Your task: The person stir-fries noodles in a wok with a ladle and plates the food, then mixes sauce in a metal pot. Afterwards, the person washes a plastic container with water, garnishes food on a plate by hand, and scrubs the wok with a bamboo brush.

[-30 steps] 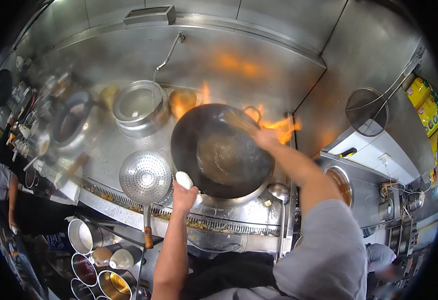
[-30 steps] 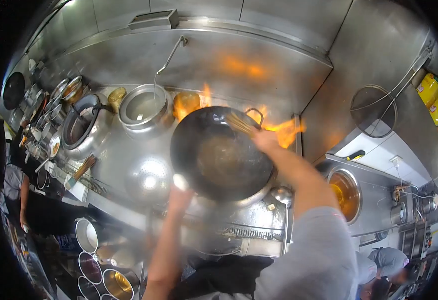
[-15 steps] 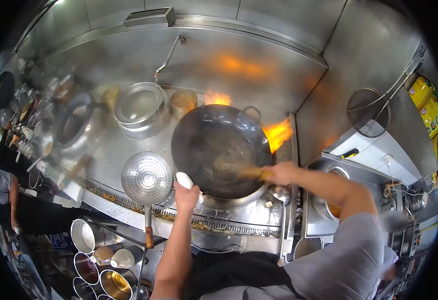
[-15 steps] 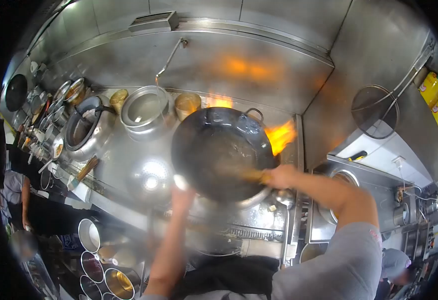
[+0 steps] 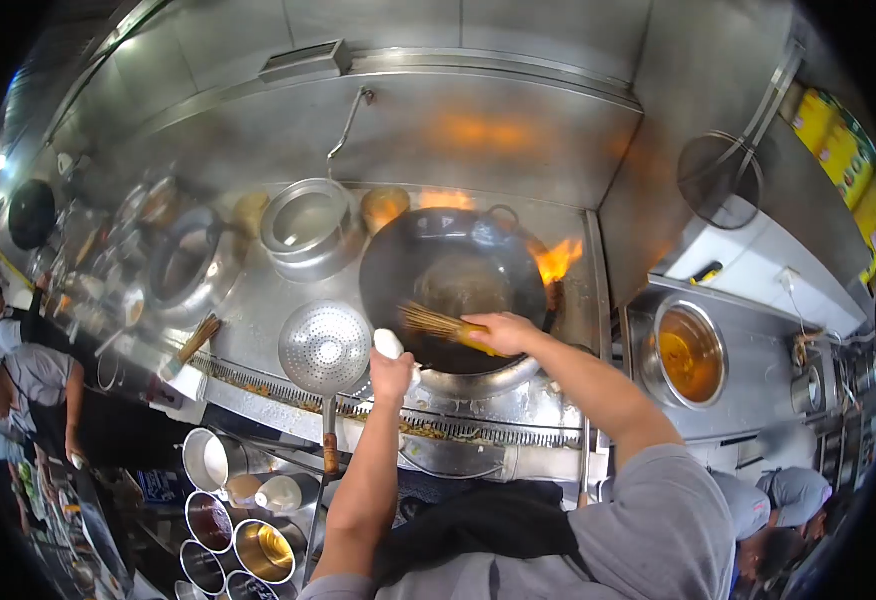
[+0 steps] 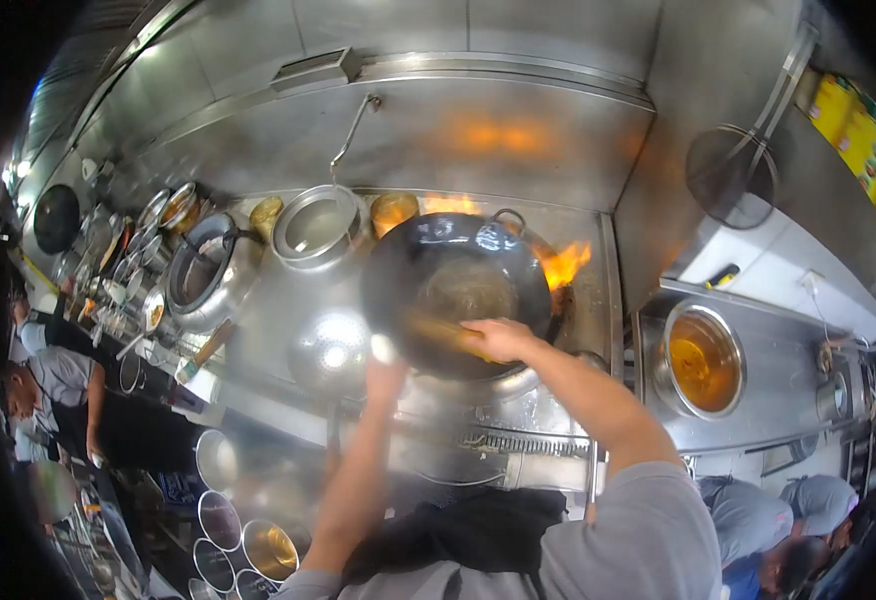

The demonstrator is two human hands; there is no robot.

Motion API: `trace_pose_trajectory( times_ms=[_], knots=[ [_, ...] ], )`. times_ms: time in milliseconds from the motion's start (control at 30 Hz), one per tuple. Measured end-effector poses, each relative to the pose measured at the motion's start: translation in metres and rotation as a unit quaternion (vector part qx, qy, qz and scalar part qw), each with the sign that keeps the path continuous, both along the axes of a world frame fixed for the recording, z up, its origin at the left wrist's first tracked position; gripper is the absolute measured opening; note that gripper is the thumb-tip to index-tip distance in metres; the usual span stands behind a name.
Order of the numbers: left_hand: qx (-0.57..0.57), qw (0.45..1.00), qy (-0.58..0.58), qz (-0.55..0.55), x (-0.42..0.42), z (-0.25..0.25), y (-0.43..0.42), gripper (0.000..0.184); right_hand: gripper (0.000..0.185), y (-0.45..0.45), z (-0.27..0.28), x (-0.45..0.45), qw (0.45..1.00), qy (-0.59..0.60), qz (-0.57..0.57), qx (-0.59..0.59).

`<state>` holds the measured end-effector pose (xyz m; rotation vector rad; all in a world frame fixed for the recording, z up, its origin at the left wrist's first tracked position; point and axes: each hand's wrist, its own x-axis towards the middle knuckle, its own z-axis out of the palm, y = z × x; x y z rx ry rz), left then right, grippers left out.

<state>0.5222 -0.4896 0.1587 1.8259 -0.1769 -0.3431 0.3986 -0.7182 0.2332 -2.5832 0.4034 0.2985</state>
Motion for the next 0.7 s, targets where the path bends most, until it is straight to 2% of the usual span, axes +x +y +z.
trace_pose_trajectory(
  times_ms=[33,67,133,200,233,267,367,400,433,533,600,700],
  knots=[
    [0.044,0.998,-0.032,0.015,-0.012,0.031,0.011,0.046,0.05,-0.006,0.007,-0.029,1.0,-0.012,0.002,-0.011],
    [-0.012,1.0,0.006,0.006,-0.021,0.054,0.024,0.041,0.051,-0.018,-0.005,-0.058,0.999,-0.045,-0.026,0.014],
    [-0.039,0.999,-0.026,0.022,-0.02,0.071,0.045,0.039,0.049,-0.032,-0.015,-0.121,0.979,-0.139,-0.108,0.105],
    [0.049,0.996,-0.076,-0.012,-0.011,0.1,0.064,0.039,0.047,-0.028,-0.01,-0.178,0.942,-0.178,-0.225,0.175],
    [0.047,0.994,-0.094,-0.007,-0.005,0.104,0.066,0.038,0.048,-0.024,-0.016,-0.2,0.907,-0.212,-0.277,0.234],
    [0.002,0.995,-0.082,-0.051,0.008,0.105,0.068,0.039,0.048,-0.016,-0.023,-0.219,0.864,-0.245,-0.33,0.291],
    [0.058,0.988,-0.124,-0.074,0.014,0.12,0.064,0.039,0.049,0.005,-0.052,-0.256,0.817,-0.257,-0.414,0.309],
    [0.065,0.981,-0.17,-0.066,0.014,0.12,0.063,0.039,0.05,0.012,-0.065,-0.265,0.798,-0.262,-0.441,0.315],
    [0.069,0.972,-0.215,-0.058,0.014,0.121,0.059,0.039,0.05,0.015,-0.085,-0.271,0.812,-0.27,-0.436,0.28],
    [0.036,0.977,-0.199,-0.063,0.005,0.136,0.051,0.039,0.053,0.038,-0.096,-0.282,0.831,-0.263,-0.437,0.222],
    [0.047,0.968,-0.235,-0.077,0.01,0.135,0.045,0.041,0.054,0.044,-0.11,-0.282,0.834,-0.257,-0.452,0.184],
    [0.064,0.959,-0.262,-0.081,0.011,0.14,0.037,0.043,0.054,0.054,-0.098,-0.281,0.826,-0.263,-0.459,0.196]
  ],
)
